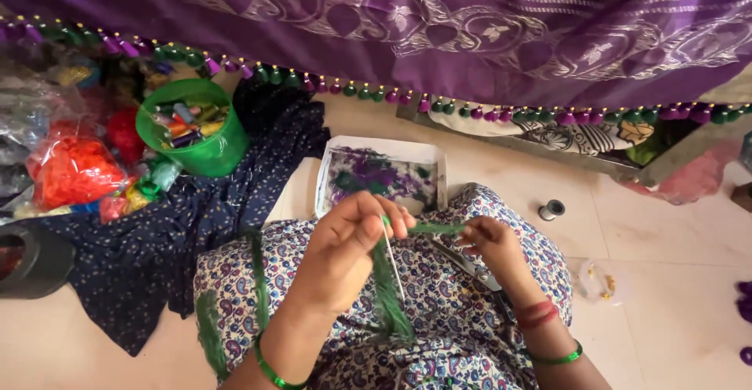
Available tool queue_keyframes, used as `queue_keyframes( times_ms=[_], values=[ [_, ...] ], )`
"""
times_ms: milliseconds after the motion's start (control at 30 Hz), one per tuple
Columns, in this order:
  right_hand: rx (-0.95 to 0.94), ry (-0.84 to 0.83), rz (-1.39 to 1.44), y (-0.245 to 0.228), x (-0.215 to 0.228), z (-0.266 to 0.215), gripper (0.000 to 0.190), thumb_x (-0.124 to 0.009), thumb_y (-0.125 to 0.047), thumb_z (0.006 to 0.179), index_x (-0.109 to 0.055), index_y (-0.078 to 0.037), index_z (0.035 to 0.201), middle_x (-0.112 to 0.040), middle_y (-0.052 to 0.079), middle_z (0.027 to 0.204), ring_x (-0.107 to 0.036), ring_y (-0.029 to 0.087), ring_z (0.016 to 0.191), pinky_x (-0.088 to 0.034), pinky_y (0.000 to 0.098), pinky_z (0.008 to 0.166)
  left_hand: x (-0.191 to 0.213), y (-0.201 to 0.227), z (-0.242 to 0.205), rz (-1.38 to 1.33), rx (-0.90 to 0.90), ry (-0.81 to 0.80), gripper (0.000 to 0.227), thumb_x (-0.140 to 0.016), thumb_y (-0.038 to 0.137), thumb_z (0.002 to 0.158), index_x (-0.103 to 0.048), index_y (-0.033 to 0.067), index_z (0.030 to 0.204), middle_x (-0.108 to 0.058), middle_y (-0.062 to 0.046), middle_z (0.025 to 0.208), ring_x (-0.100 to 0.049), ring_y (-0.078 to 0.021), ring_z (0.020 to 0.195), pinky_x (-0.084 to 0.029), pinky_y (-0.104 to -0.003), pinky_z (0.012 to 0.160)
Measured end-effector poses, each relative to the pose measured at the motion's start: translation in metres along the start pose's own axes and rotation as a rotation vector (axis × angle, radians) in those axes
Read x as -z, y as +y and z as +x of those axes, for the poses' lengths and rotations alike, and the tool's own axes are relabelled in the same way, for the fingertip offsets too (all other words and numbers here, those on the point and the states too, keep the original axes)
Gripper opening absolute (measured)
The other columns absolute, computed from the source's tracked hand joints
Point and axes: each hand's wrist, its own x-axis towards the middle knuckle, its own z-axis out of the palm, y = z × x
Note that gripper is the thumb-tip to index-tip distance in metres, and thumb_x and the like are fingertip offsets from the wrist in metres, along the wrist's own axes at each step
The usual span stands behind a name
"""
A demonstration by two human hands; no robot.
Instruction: Cutting green decorative material into strips and manipulating them to assemble a handicraft item.
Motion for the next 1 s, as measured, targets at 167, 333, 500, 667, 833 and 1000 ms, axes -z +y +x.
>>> queue_keyframes(
  times_ms=[167,333,500,667,833,1000],
  values=[
    [0.325,0.076,-0.333,-0.067,-0.017,-0.032,0.031,-0.069,-0.003,0.09,-0.068,-0.004,0.121,-0.076,0.008,0.108,-0.073,0.017,0.098,-0.061,0.0305,0.079,0.009,-0.026,-0.007,0.14,0.121,0.245,0.016,-0.064,0.02,0.102,-0.063,0.006,0.095,-0.07,-0.007,0.1,-0.063,-0.0196,0.104,-0.043,-0.039,0.104],
    [0.75,0.032,-0.352,-0.181,-0.044,-0.109,0.052,-0.079,-0.008,0.079,-0.062,-0.005,0.128,-0.069,0.008,0.118,-0.074,0.018,0.097,-0.06,0.0297,0.082,0.005,-0.057,-0.011,0.126,0.228,0.274,0.012,-0.063,0.015,0.101,-0.066,0.004,0.098,-0.071,-0.007,0.097,-0.066,-0.0156,0.098,-0.049,-0.031,0.096],
    [1.494,-0.126,-0.678,-0.203,-0.043,-0.125,0.039,-0.081,-0.004,0.073,-0.074,-0.012,0.111,-0.071,0.002,0.112,-0.066,0.029,0.113,-0.057,0.0387,0.091,-0.001,-0.059,-0.013,0.188,0.405,0.188,0.014,-0.063,0.016,0.1,-0.068,0.0032,0.1,-0.072,-0.003,0.094,-0.065,-0.011,0.09,-0.052,-0.026,0.085],
    [1.345,-0.319,-0.563,-0.203,-0.047,-0.126,0.037,-0.071,0.009,0.073,-0.07,-0.006,0.106,-0.072,0.003,0.113,-0.068,0.03,0.119,-0.058,0.039,0.098,0.009,-0.067,-0.022,0.209,0.419,0.162,0.015,-0.062,0.014,0.099,-0.068,0.003,0.108,-0.065,-0.001,0.101,-0.062,-0.0108,0.097,-0.049,-0.026,0.088],
    [1.391,-0.388,-0.677,-0.22,-0.056,-0.13,0.04,-0.072,0.004,0.066,-0.074,-0.005,0.106,-0.07,0.01,0.114,-0.064,0.033,0.118,-0.055,0.0433,0.097,0.011,-0.061,-0.021,0.117,0.452,0.191,0.021,-0.057,0.017,0.103,-0.07,0.002,0.11,-0.065,-0.002,0.108,-0.06,-0.0108,0.102,-0.049,-0.026,0.091],
    [1.317,-0.305,-0.569,-0.209,-0.054,-0.129,0.023,-0.075,0.005,0.078,-0.071,-0.001,0.1,-0.073,0.009,0.105,-0.071,0.029,0.109,-0.06,0.0366,0.091,0.001,-0.059,-0.02,0.579,0.331,0.08,0.017,-0.063,0.016,0.097,-0.068,0.0046,0.109,-0.06,-0.002,0.119,-0.062,-0.0123,0.099,-0.053,-0.028,0.09]
  ],
)
